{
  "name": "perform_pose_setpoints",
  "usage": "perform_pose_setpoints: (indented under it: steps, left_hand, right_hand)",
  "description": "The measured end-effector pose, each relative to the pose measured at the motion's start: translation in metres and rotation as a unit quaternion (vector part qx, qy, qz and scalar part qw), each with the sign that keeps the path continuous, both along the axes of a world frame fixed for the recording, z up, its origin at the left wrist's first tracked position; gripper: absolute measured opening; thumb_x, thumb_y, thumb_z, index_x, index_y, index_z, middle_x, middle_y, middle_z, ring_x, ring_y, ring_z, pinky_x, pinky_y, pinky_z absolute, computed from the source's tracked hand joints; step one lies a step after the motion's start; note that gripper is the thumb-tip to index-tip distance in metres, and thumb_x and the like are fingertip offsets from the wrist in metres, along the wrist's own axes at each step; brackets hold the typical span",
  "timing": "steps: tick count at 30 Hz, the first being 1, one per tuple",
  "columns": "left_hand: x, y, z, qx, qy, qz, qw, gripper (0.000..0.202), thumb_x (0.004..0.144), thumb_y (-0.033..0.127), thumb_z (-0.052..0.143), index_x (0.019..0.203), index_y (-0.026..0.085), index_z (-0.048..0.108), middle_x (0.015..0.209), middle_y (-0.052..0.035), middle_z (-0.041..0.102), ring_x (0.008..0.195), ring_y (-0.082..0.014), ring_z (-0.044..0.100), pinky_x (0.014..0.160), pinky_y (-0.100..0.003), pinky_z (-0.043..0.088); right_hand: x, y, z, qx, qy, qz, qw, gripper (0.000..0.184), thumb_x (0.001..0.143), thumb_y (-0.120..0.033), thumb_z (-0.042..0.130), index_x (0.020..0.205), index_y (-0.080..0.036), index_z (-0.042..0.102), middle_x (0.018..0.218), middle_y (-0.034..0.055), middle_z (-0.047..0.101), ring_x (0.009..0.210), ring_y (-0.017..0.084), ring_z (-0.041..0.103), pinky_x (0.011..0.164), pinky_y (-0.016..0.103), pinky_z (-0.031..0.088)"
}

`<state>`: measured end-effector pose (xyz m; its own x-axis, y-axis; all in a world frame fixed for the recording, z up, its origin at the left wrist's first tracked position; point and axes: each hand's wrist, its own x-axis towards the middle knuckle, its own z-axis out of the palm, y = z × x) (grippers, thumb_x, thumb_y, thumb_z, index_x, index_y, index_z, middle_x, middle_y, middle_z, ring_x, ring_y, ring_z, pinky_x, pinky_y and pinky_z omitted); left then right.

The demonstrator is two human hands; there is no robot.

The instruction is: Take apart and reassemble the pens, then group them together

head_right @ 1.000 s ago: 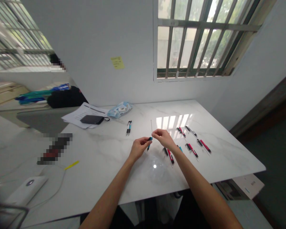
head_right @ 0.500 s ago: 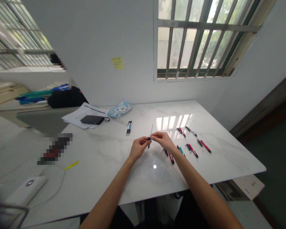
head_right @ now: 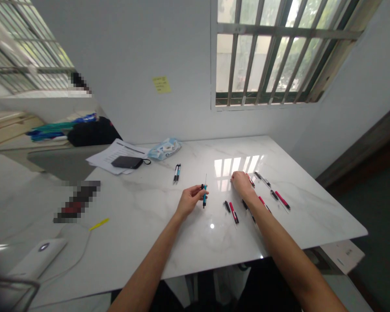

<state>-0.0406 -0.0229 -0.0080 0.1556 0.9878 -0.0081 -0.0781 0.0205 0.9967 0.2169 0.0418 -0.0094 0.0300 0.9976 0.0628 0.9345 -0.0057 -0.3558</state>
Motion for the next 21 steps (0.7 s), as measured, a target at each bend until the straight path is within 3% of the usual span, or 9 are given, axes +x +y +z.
perform_pose_setpoints:
  steps: [5, 8, 12, 16, 18, 21]
  left_hand:
    - [0.0, -0.002, -0.004, -0.042, 0.022, -0.041, 0.998, 0.05, 0.074, 0.047, 0.085, 0.106, 0.01, 0.074, 0.094, -0.0152, 0.08, 0.074, -0.0185, 0.074, 0.067, -0.027, 0.058]
    - [0.0, -0.002, -0.006, -0.061, 0.029, -0.057, 0.996, 0.05, 0.076, 0.045, 0.085, 0.109, 0.01, 0.072, 0.093, -0.0153, 0.08, 0.073, -0.0188, 0.074, 0.065, -0.027, 0.058]
    - [0.001, -0.002, -0.005, -0.062, 0.042, -0.063, 0.995, 0.051, 0.078, 0.044, 0.083, 0.115, 0.011, 0.069, 0.093, -0.0146, 0.08, 0.073, -0.0195, 0.075, 0.065, -0.028, 0.059]
    - [0.001, -0.002, -0.002, -0.055, 0.063, -0.074, 0.994, 0.051, 0.079, 0.044, 0.081, 0.117, 0.012, 0.069, 0.093, -0.0138, 0.08, 0.074, -0.0198, 0.074, 0.065, -0.029, 0.059]
    - [0.001, -0.002, -0.001, -0.051, 0.069, -0.082, 0.993, 0.05, 0.079, 0.044, 0.081, 0.116, 0.012, 0.069, 0.092, -0.0135, 0.079, 0.073, -0.0198, 0.074, 0.064, -0.029, 0.059]
    - [0.001, -0.003, 0.002, -0.05, 0.072, -0.088, 0.992, 0.05, 0.079, 0.043, 0.081, 0.117, 0.012, 0.07, 0.092, -0.0131, 0.079, 0.074, -0.0201, 0.074, 0.064, -0.029, 0.059]
  right_hand:
    - [-0.008, 0.007, -0.003, 0.018, 0.031, 0.034, 0.999, 0.016, 0.088, -0.014, 0.062, 0.09, -0.014, 0.078, 0.095, 0.017, 0.078, 0.095, 0.025, 0.073, 0.085, 0.029, 0.049]
    - [-0.014, 0.009, -0.008, 0.054, 0.17, 0.079, 0.981, 0.017, 0.092, -0.026, 0.06, 0.097, -0.018, 0.074, 0.094, 0.0099, 0.077, 0.086, 0.02, 0.071, 0.081, 0.029, 0.052]
    - [-0.026, 0.005, -0.015, 0.051, 0.46, 0.09, 0.882, 0.029, 0.085, -0.044, 0.067, 0.099, -0.019, 0.072, 0.088, 0.005, 0.073, 0.071, 0.017, 0.066, 0.072, 0.033, 0.055]
    - [-0.034, -0.004, -0.008, -0.019, 0.605, 0.082, 0.792, 0.04, 0.073, -0.05, 0.082, 0.098, -0.019, 0.075, 0.086, 0.004, 0.073, 0.076, 0.017, 0.068, 0.081, 0.036, 0.058]
    - [-0.035, -0.008, -0.002, -0.031, 0.631, 0.08, 0.771, 0.042, 0.069, -0.049, 0.086, 0.097, -0.019, 0.075, 0.086, 0.004, 0.074, 0.078, 0.017, 0.069, 0.082, 0.037, 0.058]
    - [-0.037, -0.012, 0.005, -0.029, 0.635, 0.089, 0.767, 0.041, 0.069, -0.047, 0.087, 0.097, -0.019, 0.075, 0.086, 0.004, 0.075, 0.079, 0.018, 0.07, 0.079, 0.034, 0.056]
